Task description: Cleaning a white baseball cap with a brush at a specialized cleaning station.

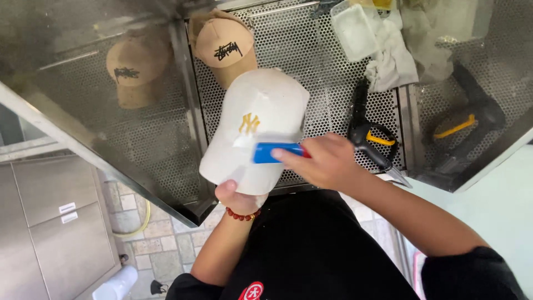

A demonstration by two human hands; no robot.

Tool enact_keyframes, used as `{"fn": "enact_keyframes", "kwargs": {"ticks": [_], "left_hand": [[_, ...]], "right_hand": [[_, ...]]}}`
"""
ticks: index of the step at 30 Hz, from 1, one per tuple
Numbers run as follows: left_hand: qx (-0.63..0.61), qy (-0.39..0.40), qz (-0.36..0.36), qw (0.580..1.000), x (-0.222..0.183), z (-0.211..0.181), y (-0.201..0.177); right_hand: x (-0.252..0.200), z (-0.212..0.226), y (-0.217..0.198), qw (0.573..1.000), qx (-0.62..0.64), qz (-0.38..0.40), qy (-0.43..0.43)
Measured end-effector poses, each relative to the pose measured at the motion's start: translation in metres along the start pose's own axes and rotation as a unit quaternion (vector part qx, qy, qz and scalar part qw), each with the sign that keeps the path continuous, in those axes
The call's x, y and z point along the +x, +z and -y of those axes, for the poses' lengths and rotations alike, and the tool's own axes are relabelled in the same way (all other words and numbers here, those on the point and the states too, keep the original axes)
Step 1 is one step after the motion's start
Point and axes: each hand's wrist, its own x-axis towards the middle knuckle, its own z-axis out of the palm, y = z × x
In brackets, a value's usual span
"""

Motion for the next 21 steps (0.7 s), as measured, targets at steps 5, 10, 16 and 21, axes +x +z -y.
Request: {"fn": "enact_keyframes", "kwargs": {"ticks": [5,10,16,21], "left_hand": [[0.123,-0.027,0.034,0.991,-0.009,-0.009,-0.014],[0.066,-0.029,-0.001,0.997,-0.004,-0.021,-0.002],[0.040,-0.034,0.040,0.998,-0.001,-0.003,-0.012],[0.575,0.062,0.300,0.759,-0.001,0.013,-0.058]], "right_hand": [[-0.009,-0.002,-0.002,1.000,0.025,0.012,-0.001],[-0.065,-0.023,-0.005,0.998,0.006,0.050,0.025],[-0.030,-0.010,-0.014,0.999,-0.014,0.023,0.023],[0.025,0.013,-0.023,0.999,0.013,0.016,0.036]]}}
